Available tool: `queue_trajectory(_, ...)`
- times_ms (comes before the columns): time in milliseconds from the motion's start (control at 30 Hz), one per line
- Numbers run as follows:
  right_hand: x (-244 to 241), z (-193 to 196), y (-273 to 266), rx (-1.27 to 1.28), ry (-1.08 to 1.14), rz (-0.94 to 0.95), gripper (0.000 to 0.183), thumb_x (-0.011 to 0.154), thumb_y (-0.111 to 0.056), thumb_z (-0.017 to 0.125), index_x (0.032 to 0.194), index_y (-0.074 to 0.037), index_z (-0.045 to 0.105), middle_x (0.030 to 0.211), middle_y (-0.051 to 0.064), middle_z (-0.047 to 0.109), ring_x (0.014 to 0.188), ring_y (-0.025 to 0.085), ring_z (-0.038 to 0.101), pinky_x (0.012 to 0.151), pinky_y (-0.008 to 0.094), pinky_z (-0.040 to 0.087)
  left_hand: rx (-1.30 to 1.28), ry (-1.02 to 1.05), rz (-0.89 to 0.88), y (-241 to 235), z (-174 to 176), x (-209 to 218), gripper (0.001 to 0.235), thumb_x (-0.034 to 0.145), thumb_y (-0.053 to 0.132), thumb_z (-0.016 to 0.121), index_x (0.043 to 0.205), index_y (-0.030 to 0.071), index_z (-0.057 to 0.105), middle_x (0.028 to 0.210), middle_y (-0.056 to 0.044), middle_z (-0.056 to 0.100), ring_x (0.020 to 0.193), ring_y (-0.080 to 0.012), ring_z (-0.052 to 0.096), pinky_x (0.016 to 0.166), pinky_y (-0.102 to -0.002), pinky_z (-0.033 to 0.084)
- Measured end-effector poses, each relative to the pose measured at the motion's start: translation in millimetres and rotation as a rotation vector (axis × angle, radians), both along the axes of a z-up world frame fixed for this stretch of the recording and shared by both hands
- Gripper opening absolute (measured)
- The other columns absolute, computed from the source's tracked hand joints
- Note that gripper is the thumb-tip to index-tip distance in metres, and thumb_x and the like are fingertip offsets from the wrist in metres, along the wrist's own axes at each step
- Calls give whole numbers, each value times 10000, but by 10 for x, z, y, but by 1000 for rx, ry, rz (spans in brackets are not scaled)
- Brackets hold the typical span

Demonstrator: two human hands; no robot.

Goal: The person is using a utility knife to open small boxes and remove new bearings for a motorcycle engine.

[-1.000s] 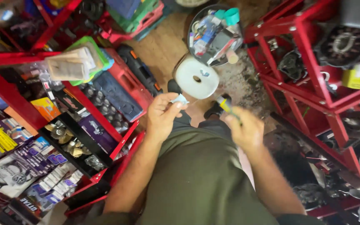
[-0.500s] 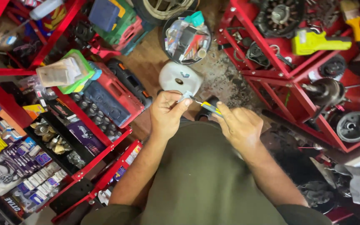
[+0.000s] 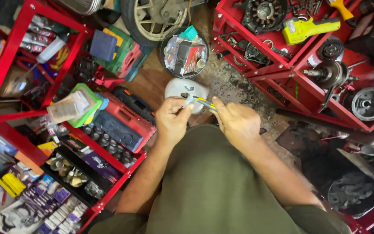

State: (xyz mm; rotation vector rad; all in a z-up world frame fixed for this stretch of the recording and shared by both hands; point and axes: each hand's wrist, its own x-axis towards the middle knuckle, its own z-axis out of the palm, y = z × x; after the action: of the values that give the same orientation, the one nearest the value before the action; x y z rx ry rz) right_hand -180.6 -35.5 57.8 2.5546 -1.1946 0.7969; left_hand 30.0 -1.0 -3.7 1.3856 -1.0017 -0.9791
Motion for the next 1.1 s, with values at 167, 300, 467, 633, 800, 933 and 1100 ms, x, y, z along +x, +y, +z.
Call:
queue_trajectory(167,81,-279,-86,62,128,-52,218,971,-229,642,1163,-167,727,621,-3,485,535,183,538,535,322,507,-59,196,-109,65,163,481,155,866,17,807,933,13,667,670,-116,741,616,-129,716,610,-254,584)
queue_trajectory(300,-157,-806,-214,443,39,-353,231,1016,-295,683,1206,-176,737,816,106,698,761,310,714,688,445,583,-73,181,-203,209,321,845,280,804,34,863,997,22,660,852,-145,784,786,-146,752,748,-331,602)
queue_trajectory(467,681,-653,36,1090,-892,-476,278,852,-236,855,1070,-110,737,777,38,688,682,142,635,621,330,523,-125,354,-234,112,-180,972,278,834,8,836,1001,64,621,1028,-94,749,972,-133,701,881,-294,550)
queue_trajectory(633,1303,-792,346,1359,-1396,29,324,855,-46,794,1139,14,650,708,30,597,499,89,624,439,209,516,-15,348,-318,205,-455,964,191,907,52,781,1069,61,682,934,-8,706,850,-57,609,765,-247,497)
queue_trajectory(800,1389,-599,302,1137,-1034,-23,223,884,-117,807,1040,-14,686,684,101,646,536,158,592,485,268,455,-118,-65,-382,19,157,1277,185,924,151,793,1102,104,779,920,-34,749,815,-137,703,705,-267,561)
queue_trajectory(933,1551,-524,311,816,-824,-61,230,824,-137,875,1001,-55,753,788,74,613,665,236,616,585,335,472,-258,-266,-367,-63,332,1307,82,939,95,719,971,136,783,884,-29,751,812,-261,748,727,-349,597)
queue_trajectory(1100,1554,-516,212,802,-839,-101,215,801,-111,867,992,-79,772,746,52,651,632,204,611,566,322,467,-279,-359,-215,-164,244,1195,81,939,98,693,963,139,758,801,-37,716,738,-261,724,689,-346,589)
